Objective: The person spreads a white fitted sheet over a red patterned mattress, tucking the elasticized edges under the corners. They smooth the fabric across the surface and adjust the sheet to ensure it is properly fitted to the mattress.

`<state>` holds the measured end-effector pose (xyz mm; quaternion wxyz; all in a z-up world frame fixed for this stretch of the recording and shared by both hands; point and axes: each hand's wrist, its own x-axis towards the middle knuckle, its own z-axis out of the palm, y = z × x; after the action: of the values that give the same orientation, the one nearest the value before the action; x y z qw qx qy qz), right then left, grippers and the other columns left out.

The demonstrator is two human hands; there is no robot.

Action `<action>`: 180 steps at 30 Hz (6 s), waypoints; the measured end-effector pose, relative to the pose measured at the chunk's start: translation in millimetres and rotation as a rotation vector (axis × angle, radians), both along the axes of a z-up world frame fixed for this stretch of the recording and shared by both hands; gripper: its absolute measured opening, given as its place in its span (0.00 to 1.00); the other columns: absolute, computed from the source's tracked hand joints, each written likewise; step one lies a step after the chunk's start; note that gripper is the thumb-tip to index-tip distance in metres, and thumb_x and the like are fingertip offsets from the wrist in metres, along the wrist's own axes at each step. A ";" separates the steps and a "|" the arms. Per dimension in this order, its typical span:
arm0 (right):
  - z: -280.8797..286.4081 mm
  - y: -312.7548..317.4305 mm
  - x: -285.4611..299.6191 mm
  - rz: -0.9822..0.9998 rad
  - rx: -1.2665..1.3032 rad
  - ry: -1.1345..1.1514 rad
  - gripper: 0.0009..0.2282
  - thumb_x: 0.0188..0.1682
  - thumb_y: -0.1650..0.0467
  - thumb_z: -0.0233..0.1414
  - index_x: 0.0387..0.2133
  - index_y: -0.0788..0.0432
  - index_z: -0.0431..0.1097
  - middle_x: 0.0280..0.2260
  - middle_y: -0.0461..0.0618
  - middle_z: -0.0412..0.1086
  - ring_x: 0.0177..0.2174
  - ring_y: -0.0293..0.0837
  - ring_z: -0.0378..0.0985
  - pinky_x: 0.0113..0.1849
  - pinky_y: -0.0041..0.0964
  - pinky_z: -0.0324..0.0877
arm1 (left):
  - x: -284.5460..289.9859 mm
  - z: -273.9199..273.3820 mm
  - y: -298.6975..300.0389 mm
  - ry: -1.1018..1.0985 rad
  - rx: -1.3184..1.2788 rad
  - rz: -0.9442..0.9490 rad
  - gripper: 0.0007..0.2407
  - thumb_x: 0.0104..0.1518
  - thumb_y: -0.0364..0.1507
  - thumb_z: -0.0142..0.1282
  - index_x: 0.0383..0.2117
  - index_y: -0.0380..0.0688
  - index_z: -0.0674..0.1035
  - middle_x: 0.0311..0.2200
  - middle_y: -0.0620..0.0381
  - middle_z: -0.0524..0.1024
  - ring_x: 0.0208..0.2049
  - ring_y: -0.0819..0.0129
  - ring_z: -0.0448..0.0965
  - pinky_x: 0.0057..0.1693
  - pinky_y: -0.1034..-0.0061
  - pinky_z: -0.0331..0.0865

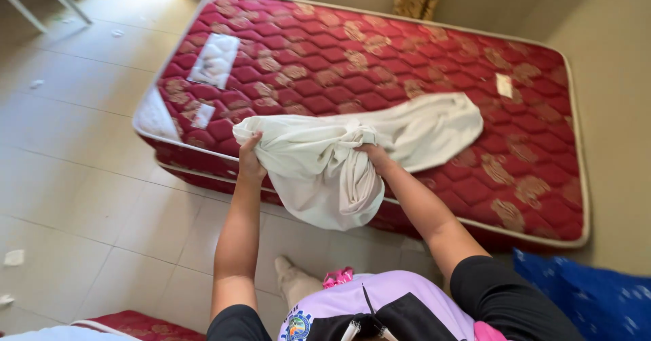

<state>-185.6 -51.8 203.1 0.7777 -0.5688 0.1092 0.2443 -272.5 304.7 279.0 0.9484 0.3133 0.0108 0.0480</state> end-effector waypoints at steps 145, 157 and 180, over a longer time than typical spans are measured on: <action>68.5 -460.1 -122.9 -1.769 -0.438 -0.169 0.14 0.46 0.76 0.58 0.46 0.58 0.71 0.43 0.45 0.74 0.43 0.38 0.76 0.47 0.33 0.71 | 613.2 60.3 -836.1 -0.628 1.115 -0.746 0.42 0.58 0.20 0.57 0.74 0.49 0.40 0.75 0.36 0.48 0.75 0.44 0.55 0.75 0.58 0.55; -33.7 -433.7 -132.7 -1.579 -0.418 0.201 0.17 0.47 0.80 0.52 0.50 0.60 0.77 0.44 0.48 0.78 0.40 0.40 0.79 0.44 0.32 0.74 | 462.4 -259.0 -813.0 -0.253 0.956 -1.460 0.26 0.57 0.26 0.55 0.64 0.44 0.60 0.50 0.41 0.80 0.34 0.62 0.79 0.35 0.76 0.73; -67.4 -563.8 -183.5 -2.041 -0.147 -0.460 0.09 0.46 0.72 0.49 0.30 0.60 0.78 0.34 0.52 0.75 0.37 0.44 0.77 0.44 0.38 0.74 | 268.6 -206.2 -920.7 -0.874 1.988 -1.009 0.14 0.65 0.34 0.48 0.55 0.45 0.71 0.59 0.39 0.63 0.54 0.42 0.72 0.56 0.51 0.68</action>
<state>-369.0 -615.6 135.8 0.5801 -0.2853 0.4014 -0.6488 -3.9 -616.0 72.8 0.1264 0.8353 -0.4785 -0.2396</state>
